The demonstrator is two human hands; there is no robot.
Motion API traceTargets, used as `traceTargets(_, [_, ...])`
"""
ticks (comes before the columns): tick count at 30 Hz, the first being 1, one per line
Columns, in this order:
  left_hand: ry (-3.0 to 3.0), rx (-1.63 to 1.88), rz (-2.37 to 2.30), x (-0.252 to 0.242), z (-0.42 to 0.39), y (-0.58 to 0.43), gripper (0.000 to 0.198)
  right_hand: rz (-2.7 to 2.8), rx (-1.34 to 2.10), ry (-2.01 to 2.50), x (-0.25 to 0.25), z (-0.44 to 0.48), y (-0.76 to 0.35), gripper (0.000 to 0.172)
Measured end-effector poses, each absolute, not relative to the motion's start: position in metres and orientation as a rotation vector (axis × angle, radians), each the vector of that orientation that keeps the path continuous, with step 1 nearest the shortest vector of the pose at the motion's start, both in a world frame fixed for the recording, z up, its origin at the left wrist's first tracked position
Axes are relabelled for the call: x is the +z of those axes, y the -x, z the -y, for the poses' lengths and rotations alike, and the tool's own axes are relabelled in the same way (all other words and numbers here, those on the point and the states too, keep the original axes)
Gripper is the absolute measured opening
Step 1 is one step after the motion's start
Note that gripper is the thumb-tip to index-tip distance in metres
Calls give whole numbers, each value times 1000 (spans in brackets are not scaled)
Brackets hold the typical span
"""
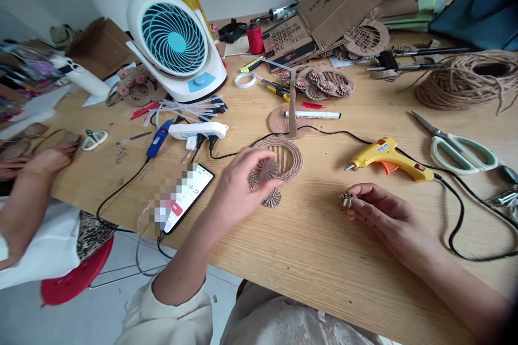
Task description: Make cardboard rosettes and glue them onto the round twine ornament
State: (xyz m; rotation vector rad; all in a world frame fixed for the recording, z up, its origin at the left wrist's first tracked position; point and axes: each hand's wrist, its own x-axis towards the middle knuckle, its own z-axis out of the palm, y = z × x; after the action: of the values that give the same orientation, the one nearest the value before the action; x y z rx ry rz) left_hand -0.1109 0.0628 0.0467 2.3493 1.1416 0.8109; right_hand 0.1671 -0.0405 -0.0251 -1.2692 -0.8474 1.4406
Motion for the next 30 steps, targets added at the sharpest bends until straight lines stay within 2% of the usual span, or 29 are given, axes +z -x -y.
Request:
traceTargets(6, [-2619, 416, -820, 9, -39, 68, 44, 866, 1460, 1264, -19, 41, -161, 29])
traceTargets(10, [-2544, 494, -809, 5, -33, 57, 55, 878, 1473, 1255, -14, 40, -154, 31])
traceTargets(14, [-2127, 601, -736, 10, -30, 45, 33, 904, 1501, 1200, -11, 40, -150, 29])
traceTargets(20, [-1960, 692, -818, 3, -25, 31, 30, 1087, 1400, 1201, -5, 42, -151, 24])
traceTargets(26, [-2006, 776, -919, 1, -23, 34, 15, 1166, 1283, 1325, -6, 47, -145, 49])
traceTargets(30, [-1815, 743, -911, -3, -24, 35, 2, 1155, 1256, 1421, -9, 42, -143, 32])
